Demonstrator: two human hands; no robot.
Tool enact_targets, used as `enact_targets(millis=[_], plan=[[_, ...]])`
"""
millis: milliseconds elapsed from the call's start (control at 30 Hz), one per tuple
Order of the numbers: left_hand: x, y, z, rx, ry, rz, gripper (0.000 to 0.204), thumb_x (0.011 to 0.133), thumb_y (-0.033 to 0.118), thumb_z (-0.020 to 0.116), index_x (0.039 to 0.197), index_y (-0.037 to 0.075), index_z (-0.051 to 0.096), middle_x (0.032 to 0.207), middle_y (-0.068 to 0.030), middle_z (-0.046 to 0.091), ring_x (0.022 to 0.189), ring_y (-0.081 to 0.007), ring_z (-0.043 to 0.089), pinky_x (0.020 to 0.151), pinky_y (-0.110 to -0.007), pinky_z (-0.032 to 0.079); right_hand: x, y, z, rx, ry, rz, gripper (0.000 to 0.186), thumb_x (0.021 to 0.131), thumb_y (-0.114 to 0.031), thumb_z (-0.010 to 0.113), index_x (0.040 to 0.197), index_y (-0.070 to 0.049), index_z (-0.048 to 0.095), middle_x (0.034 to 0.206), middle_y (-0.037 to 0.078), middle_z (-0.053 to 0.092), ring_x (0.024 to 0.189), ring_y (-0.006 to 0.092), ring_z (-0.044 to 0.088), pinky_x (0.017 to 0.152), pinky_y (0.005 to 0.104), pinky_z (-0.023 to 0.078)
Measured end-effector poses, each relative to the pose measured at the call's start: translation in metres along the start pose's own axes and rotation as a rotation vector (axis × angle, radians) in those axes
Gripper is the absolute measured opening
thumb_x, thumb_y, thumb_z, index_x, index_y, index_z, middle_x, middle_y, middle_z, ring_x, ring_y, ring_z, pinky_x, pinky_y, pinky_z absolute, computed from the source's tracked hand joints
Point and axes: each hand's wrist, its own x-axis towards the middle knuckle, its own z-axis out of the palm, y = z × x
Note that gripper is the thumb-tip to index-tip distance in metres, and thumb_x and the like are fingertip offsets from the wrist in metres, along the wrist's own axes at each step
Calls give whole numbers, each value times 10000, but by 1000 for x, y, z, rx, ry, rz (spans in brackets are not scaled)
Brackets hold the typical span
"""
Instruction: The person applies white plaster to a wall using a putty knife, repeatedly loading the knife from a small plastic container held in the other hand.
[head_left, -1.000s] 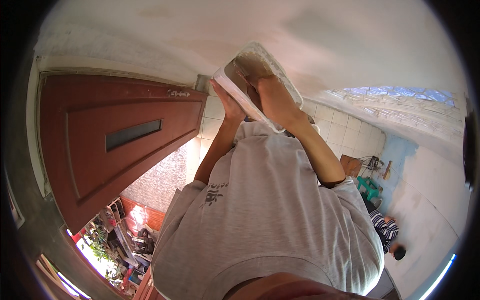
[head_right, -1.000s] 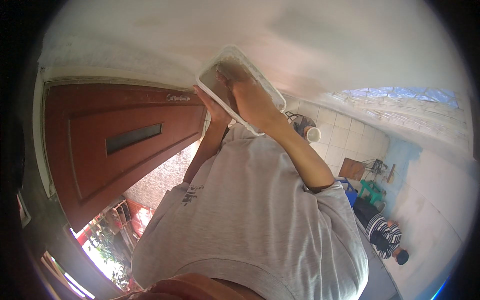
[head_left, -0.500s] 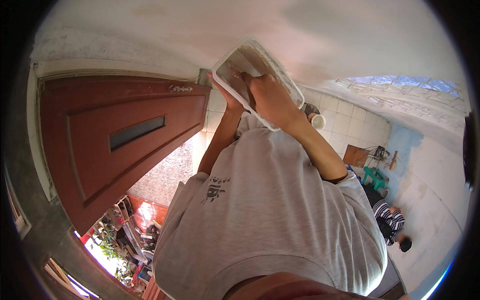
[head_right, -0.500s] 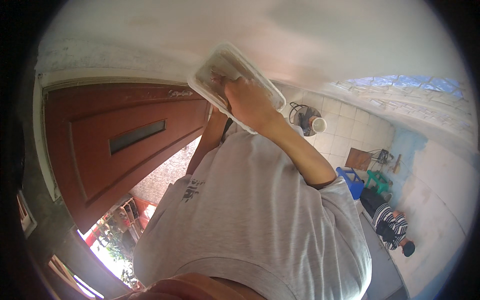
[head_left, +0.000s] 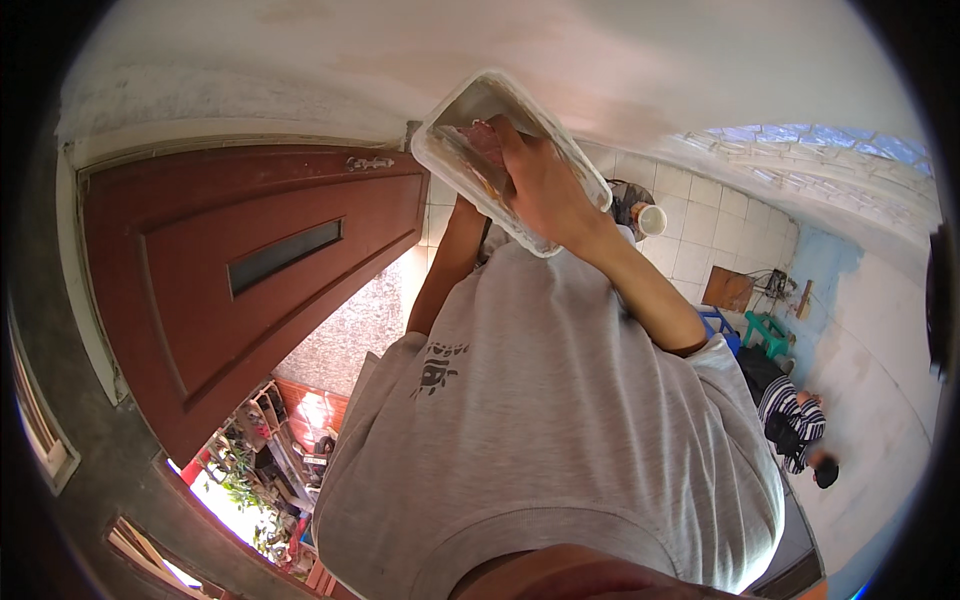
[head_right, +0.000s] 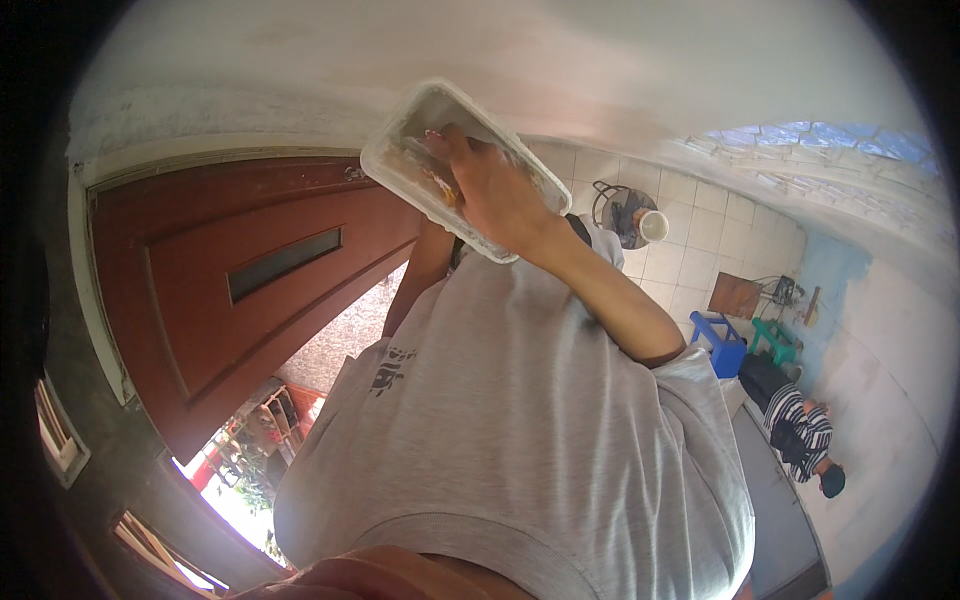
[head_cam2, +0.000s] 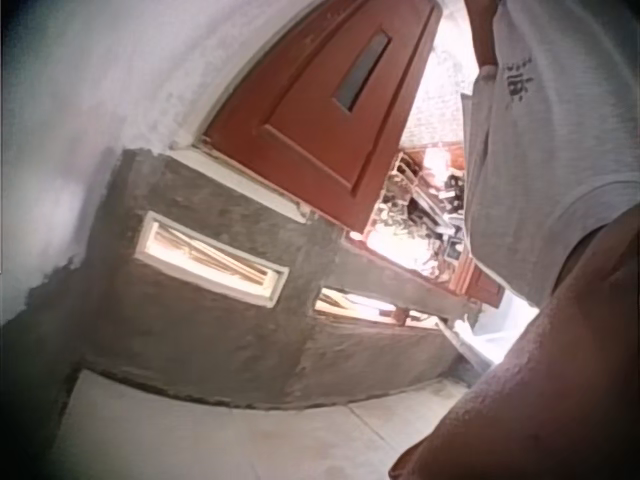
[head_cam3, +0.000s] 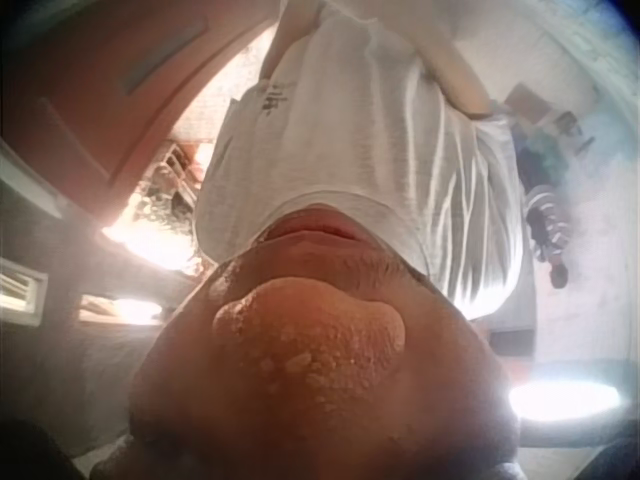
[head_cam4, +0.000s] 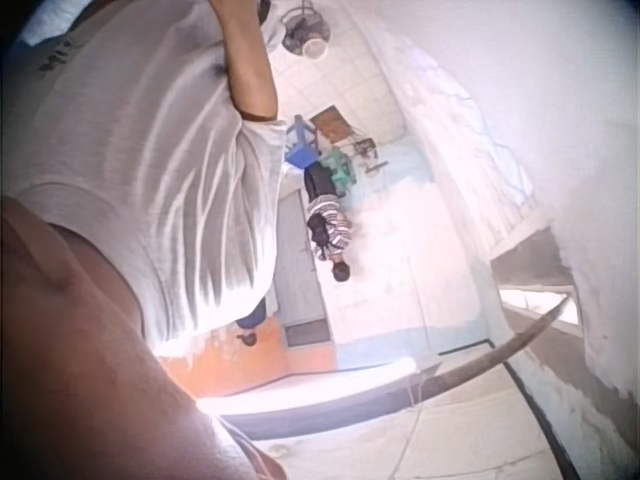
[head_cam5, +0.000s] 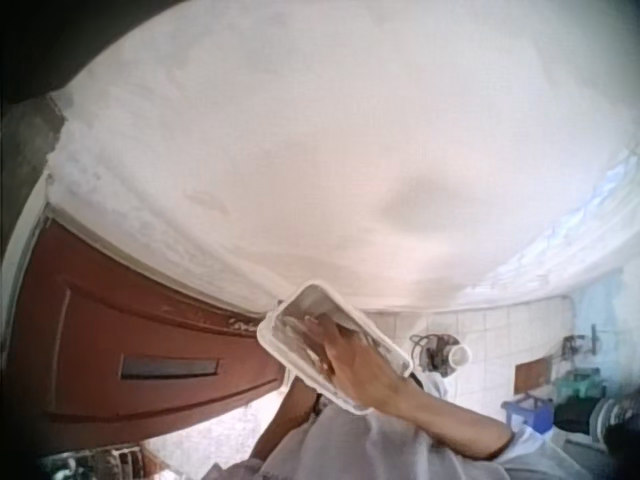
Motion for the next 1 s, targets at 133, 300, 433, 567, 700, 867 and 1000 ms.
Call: enact_targets(millis=[133, 300, 433, 567, 700, 867, 1000], plan=[[4, 4, 5, 129, 142, 31, 581, 1001, 512, 542, 1403, 95, 501, 1341, -155, 563, 1188, -288, 584, 1019, -432, 514, 4, 22, 10, 90, 96, -5, 533, 865, -86, 682, 1369, -43, 513, 1046, 265, 658, 940, 462, 653, 794, 548, 546], [-18, 25, -62, 125, 110, -70, 477, 1057, 372, 519, 1439, 93, 454, 1399, -91, 532, 1295, -213, 507, 1113, -391, 433, -5, 14, 5, 224, 112, -13, 447, 807, 65, 589, 1249, 30, 535, 972, 287, 671, 921, 490, 649, 824, 518, 530], [-17, 23, -50, 154, 154, -62, 491, 1053, 390, 507, 1442, 95, 452, 1404, -91, 529, 1298, -216, 504, 1116, -395, 429, -15, 13, 2, 250, 134, 3, 462, 807, 75, 574, 1264, 29, 521, 965, 296, 673, 924, 479, 658, 839, 502, 540], [-16, 26, -41, 185, 180, -46, 506, 1048, 408, 496, 1445, 97, 451, 1409, -91, 525, 1301, -219, 502, 1118, -399, 426, -17, 9, 4, 257, 208, 22, 514, 836, -18, 658, 1329, -14, 511, 994, 282, 675, 923, 458, 679, 772, 510, 572], [-14, 28, -33, 210, 201, -53, 521, 1044, 426, 485, 1448, 99, 449, 1414, -90, 522, 1305, -223, 500, 1121, -403, 423, -6, 12, 34, 76, 191, 2, 497, 885, -94, 678, 1338, -49, 478, 1056, 319, 643, 973, 505, 652, 777, 542, 559], [-20, 34, -30, 242, 231, -28, 540, 1038, 448, 471, 1451, 101, 448, 1420, -90, 518, 1309, -227, 498, 1124, -407, 419, 4, 21, 42, 212, 142, 83, 442, 888, -22, 612, 1315, -20, 498, 961, 327, 646, 917, 531, 621, 786, 544, 524], [-14, 35, -30, 258, 244, -31, 556, 1033, 466, 460, 1454, 103, 446, 1425, -90, 515, 1312, -230, 495, 1127, -411, 416, 7, 29, 39, 263, 97, 62, 439, 884, -45, 615, 1312, -5, 521, 984, 321, 654, 924, 517, 630, 802, 526, 508]])
